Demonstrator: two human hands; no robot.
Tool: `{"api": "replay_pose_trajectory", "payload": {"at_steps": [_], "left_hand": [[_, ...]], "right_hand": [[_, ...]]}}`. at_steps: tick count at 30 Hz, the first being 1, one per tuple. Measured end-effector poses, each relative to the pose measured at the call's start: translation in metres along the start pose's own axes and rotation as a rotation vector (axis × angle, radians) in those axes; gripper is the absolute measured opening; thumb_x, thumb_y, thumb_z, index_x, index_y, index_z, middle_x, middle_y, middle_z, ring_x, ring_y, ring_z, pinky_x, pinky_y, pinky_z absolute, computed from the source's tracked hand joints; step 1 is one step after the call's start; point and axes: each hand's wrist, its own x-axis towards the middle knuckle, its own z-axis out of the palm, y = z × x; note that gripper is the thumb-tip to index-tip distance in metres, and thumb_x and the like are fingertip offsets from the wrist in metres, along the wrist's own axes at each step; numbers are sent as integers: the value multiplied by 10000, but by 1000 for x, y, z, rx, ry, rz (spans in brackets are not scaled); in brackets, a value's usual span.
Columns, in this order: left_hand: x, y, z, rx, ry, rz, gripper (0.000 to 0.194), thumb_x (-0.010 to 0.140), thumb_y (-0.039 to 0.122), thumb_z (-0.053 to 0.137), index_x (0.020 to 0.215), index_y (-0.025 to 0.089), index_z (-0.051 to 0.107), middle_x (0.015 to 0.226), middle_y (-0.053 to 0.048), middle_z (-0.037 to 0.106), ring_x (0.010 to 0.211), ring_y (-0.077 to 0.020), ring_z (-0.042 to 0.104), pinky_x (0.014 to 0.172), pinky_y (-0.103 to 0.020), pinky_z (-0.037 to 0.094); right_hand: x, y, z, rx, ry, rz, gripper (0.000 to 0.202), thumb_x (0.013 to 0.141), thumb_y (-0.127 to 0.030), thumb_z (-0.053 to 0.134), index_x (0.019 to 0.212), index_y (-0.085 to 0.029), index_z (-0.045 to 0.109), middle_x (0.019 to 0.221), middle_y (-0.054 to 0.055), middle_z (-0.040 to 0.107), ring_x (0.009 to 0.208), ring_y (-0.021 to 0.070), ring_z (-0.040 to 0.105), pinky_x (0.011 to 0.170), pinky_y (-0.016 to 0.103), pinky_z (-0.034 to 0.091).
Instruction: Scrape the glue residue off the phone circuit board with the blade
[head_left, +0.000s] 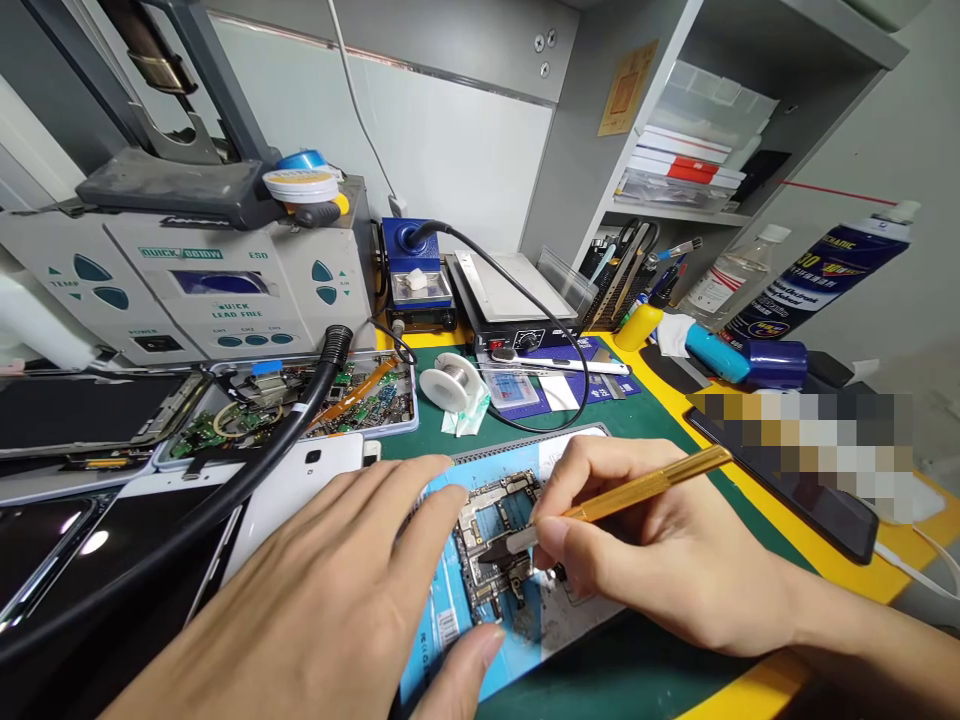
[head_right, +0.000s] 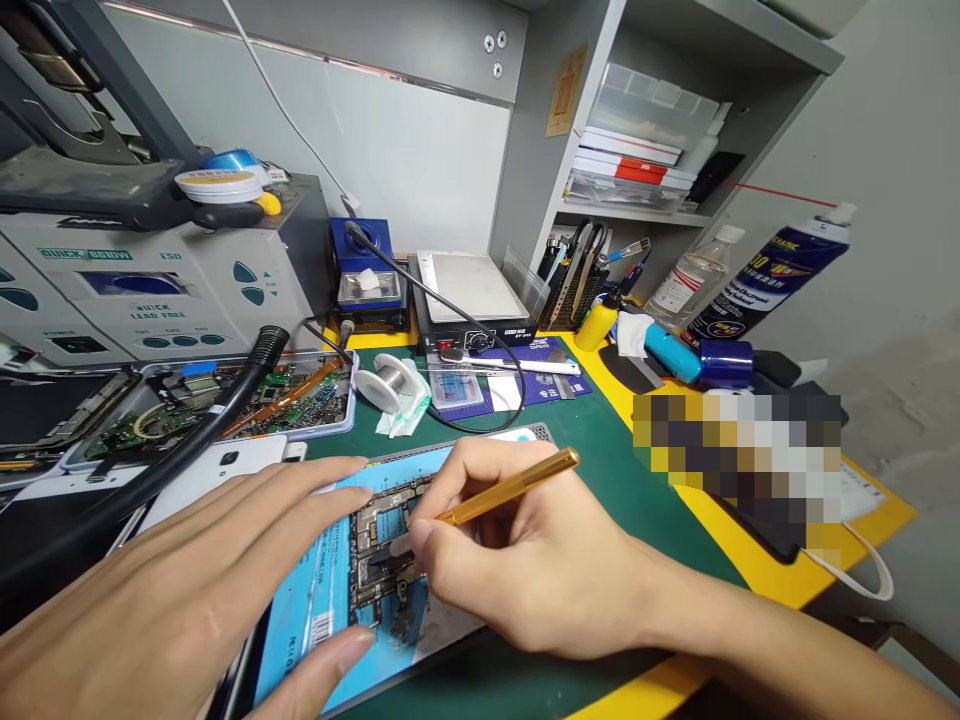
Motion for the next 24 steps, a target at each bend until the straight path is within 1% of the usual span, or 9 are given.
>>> {"api": "replay_pose_trajectory", "payload": {"at_steps": [3,5,9,11,14,18,22,24], "left_hand": [[0,0,0,-29,-6,-15,588,947,389,659,1514,249,590,1403,-115,808,1186,-359,815,910,-524,653],[-1,2,0,-60,-27,-46,597,949,390,666,1531,283,593,1409,-97,810,1220,-363,813,948,-510,671],[-1,10,2,-129,-72,-145,514,976,504,701,1467,356,680,1362,-64,819,1352,-371,775,1107,-456,672],[0,13,3,-151,-77,-162,484,986,548,706,1429,352,711,1343,-70,818,1381,-378,760,1158,-462,660],[0,14,4,-155,-70,-167,476,999,562,698,1422,345,720,1345,-77,816,1391,-380,756,1185,-471,649],[-2,8,2,-117,-49,-146,499,999,515,690,1465,340,689,1375,-75,814,1365,-374,769,1133,-463,666],[-1,2,-1,-52,-18,-40,575,971,407,665,1531,288,603,1409,-100,811,1233,-380,813,941,-515,691],[1,1,-1,-30,-6,-7,587,958,382,647,1527,251,584,1402,-121,811,1199,-385,820,907,-540,678]], "right_hand": [[0,-1,0,9,1,7,162,834,-100,838,795,-184,705,653,-30,651,570,102,520,527,193,415],[0,-2,0,10,2,20,170,827,-92,838,787,-185,701,657,-30,650,573,103,522,532,195,416],[0,-3,0,8,7,30,167,819,-87,833,786,-185,701,658,-28,648,577,103,511,537,200,413],[0,-3,0,6,10,26,157,824,-96,827,785,-184,703,656,-28,647,575,103,508,537,203,412],[0,-4,1,3,12,25,154,821,-94,821,779,-182,701,657,-28,646,574,102,513,536,202,412],[-1,-2,0,25,15,33,165,807,-74,824,777,-184,704,659,-28,661,578,102,523,534,195,412],[-1,-1,-1,21,16,30,163,824,-91,816,775,-190,696,648,-31,651,569,103,515,533,202,410],[-1,-2,-1,15,17,36,160,825,-102,815,772,-192,693,644,-31,645,569,106,512,533,207,406]]}}
